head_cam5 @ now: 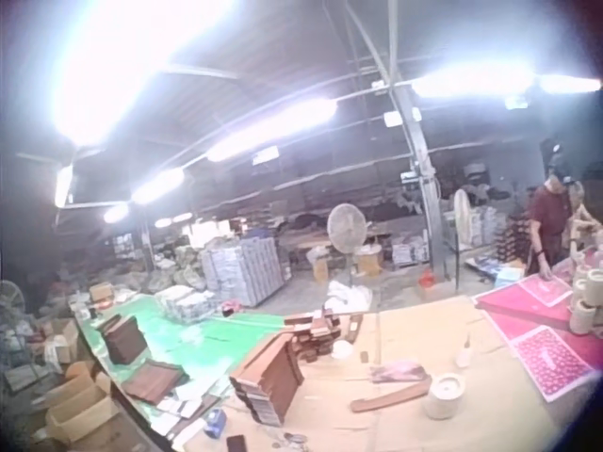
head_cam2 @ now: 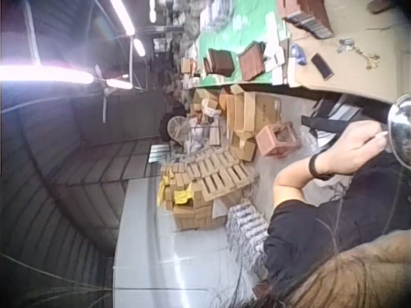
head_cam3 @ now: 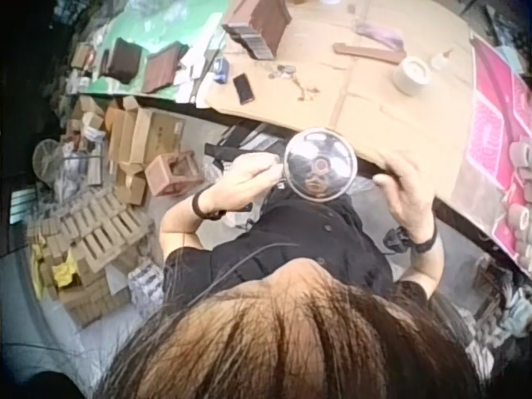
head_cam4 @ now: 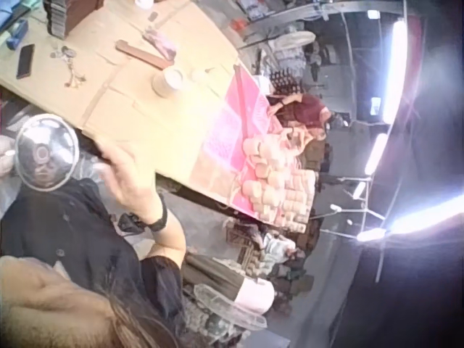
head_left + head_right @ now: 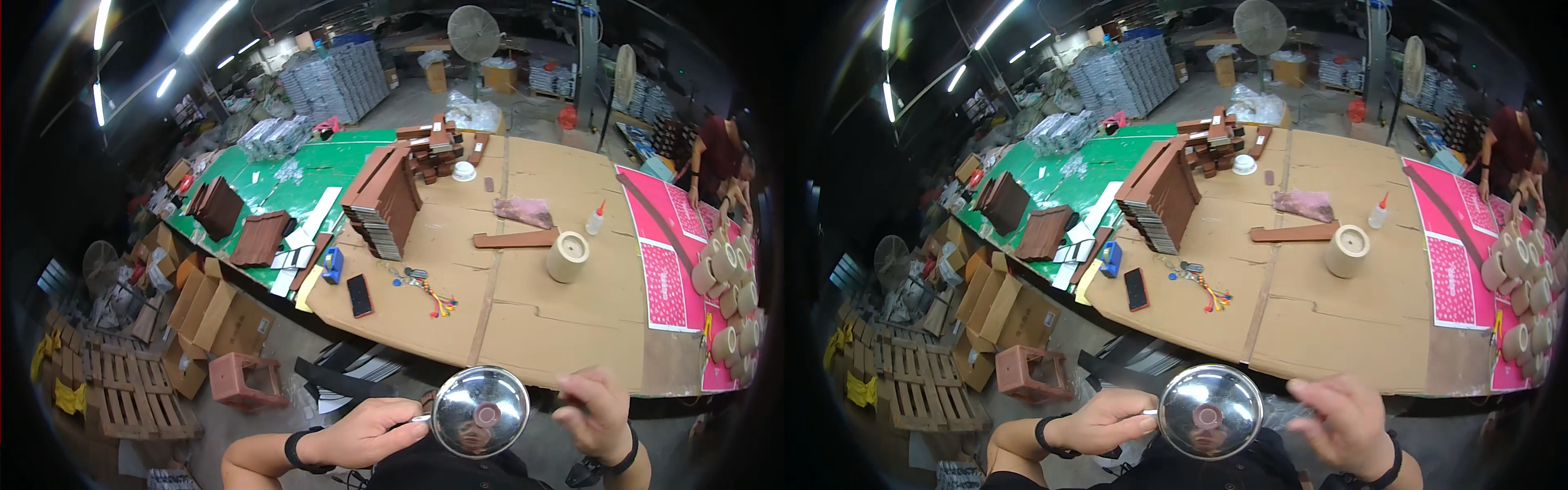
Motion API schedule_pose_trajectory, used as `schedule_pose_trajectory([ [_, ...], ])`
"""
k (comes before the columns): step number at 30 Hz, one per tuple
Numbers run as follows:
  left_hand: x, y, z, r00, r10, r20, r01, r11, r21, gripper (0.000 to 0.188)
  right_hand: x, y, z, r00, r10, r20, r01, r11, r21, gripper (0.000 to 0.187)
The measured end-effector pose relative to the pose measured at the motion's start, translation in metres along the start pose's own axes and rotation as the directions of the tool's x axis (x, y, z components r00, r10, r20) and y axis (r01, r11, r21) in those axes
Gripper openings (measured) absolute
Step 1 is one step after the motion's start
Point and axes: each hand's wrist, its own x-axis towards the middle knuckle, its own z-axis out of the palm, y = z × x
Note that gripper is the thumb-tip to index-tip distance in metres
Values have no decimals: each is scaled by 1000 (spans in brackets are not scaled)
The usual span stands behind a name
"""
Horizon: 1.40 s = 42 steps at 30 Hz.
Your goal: Workers in a manufacturing setting are organizing, assembling, and sanding wooden cylindrical parts on a work table.
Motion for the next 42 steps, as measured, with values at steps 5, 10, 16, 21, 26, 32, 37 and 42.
schedule_pose_trajectory([
  [5, 13, 2, 23, 994, 98, 41, -98, 995, 4, 22, 22, -40, -2, 963, -240, 126, 249, 967, -57, 42],
  [10, 8, 13, 28, 992, 103, 74, -107, 993, 52, 24, 19, -50, 0, 942, -289, 169, 316, 933, -169, 37],
  [16, -15, 16, 28, 993, 117, -23, -117, 993, 7, 26, 28, -57, 7, 918, -375, 126, 386, 919, -77, 33],
  [21, -50, 15, 26, 981, 110, -162, -116, 993, -33, 26, 33, -61, 14, 960, -273, -59, 279, 931, 237, 38],
  [26, -60, 30, 17, 981, 156, -119, -163, 985, -52, 25, 2, -42, -3, 961, 124, -247, 42, 817, 575, 47],
  [32, -86, 32, -2, 968, 172, -183, -183, 982, -43, 23, 1, -11, 28, 950, 273, -152, -161, 845, 510, 44],
  [37, -92, 40, -14, 959, 216, -183, -233, 969, -78, 17, -22, 16, 40, 923, 386, 15, -331, 772, 543, 31],
  [42, -93, 39, -26, 959, 235, -159, -250, 964, -86, 16, -34, 22, 44, 862, 506, 30, -437, 711, 551, 24],
])
